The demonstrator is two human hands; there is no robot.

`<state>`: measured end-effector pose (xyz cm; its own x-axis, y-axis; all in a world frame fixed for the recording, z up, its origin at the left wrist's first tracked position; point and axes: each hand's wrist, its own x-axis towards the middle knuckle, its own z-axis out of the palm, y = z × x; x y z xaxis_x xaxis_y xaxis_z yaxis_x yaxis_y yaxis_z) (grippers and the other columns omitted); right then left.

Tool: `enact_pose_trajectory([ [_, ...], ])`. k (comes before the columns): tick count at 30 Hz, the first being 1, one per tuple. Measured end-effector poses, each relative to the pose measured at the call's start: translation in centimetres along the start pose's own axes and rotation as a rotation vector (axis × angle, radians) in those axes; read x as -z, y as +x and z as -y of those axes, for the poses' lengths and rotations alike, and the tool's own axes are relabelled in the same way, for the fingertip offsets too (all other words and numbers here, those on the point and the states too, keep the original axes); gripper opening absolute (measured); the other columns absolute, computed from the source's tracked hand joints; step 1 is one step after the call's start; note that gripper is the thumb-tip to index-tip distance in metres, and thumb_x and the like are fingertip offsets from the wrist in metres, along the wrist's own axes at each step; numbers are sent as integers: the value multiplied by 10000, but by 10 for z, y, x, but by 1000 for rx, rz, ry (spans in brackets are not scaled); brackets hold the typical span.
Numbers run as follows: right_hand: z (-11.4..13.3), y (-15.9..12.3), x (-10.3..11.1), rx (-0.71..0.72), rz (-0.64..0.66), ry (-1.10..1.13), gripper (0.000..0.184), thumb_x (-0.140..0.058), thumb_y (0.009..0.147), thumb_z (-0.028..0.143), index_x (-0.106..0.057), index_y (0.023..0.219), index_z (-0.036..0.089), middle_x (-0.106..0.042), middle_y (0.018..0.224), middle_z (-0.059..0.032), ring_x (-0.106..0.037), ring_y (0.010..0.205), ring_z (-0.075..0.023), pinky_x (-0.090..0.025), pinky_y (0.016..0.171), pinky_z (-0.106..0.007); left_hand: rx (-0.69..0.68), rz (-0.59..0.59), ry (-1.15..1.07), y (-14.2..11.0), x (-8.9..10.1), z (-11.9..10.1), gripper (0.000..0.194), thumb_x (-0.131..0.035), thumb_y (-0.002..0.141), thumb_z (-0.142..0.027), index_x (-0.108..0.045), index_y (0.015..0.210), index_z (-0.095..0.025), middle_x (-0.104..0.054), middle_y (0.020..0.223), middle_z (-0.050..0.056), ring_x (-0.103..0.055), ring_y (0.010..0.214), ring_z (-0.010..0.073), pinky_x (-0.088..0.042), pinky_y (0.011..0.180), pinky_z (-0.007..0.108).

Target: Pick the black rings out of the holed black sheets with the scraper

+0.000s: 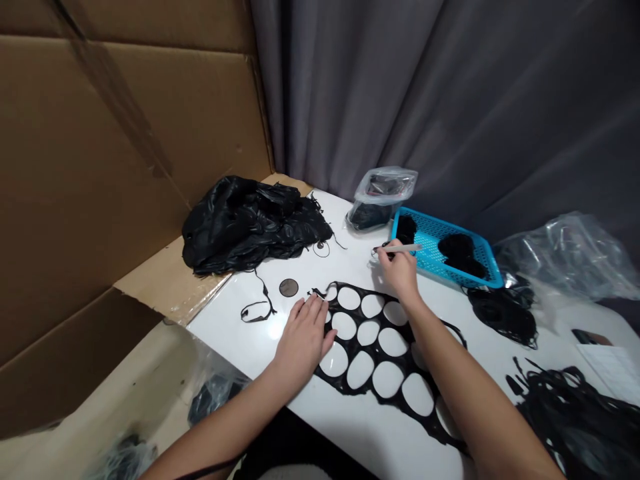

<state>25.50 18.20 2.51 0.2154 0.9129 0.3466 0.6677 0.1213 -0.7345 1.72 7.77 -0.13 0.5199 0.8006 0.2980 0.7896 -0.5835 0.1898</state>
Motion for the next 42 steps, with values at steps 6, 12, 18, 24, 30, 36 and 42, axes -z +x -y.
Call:
enact_pose_trajectory([
  [6,23,-19,-9,-557,318,752,308,-805,702,337,-528,727,205,-686,824,-54,-696,851,-209,-540,560,-237,27,-66,-65,-10,22,7,506,-497,997,-362,-420,1447,-144,-470,1496,146,-343,1449,306,-261,1182,553],
  [12,57,-70,-17,-626,596,979,320,-832,702,357,-560,742,192,-701,864,-41,-697,918,-187,-566,846,-304,-10,-86,-137,-46,28,7,349,-507,981,-277,-562,1298,-142,-582,1363,147,-483,1354,287,-355,1158,505],
  [18,68,-105,-21,-238,674,526,276,-652,859,401,-475,745,223,-603,737,25,-591,739,-163,-471,737,-305,-30,-28,-67,-56,15,3,444,-529,969,-318,-501,1359,-109,-561,1395,175,-510,1330,302,-403,1132,501],
  [24,67,-115,-27,-7,605,254,233,-513,935,351,-440,747,235,-531,724,22,-523,694,-171,-423,648,-294,-27,-39,-77,-54,16,1,412,-546,949,-265,-517,1328,-103,-582,1365,165,-521,1314,305,-398,1138,496],
  [30,63,-117,-30,124,579,191,208,-486,948,282,-456,748,234,-562,791,-4,-563,787,-187,-439,730,-310,-16,-38,-109,-54,19,1,398,-568,926,-236,-535,1299,-101,-595,1332,161,-524,1304,300,-397,1143,490],
  [36,61,-117,-33,160,559,171,199,-485,950,251,-453,754,231,-549,809,-6,-557,800,-187,-434,757,-324,-17,-43,-109,-53,19,1,377,-556,926,-214,-544,1284,-97,-605,1304,160,-537,1284,303,-408,1137,496],
  [42,65,-117,-25,44,522,221,210,-509,949,312,-490,757,229,-560,787,3,-563,796,-187,-431,760,-315,7,-117,-194,-58,27,4,327,-509,953,-203,-534,1274,-141,-586,1322,149,-508,1314,277,-417,1131,508],
])
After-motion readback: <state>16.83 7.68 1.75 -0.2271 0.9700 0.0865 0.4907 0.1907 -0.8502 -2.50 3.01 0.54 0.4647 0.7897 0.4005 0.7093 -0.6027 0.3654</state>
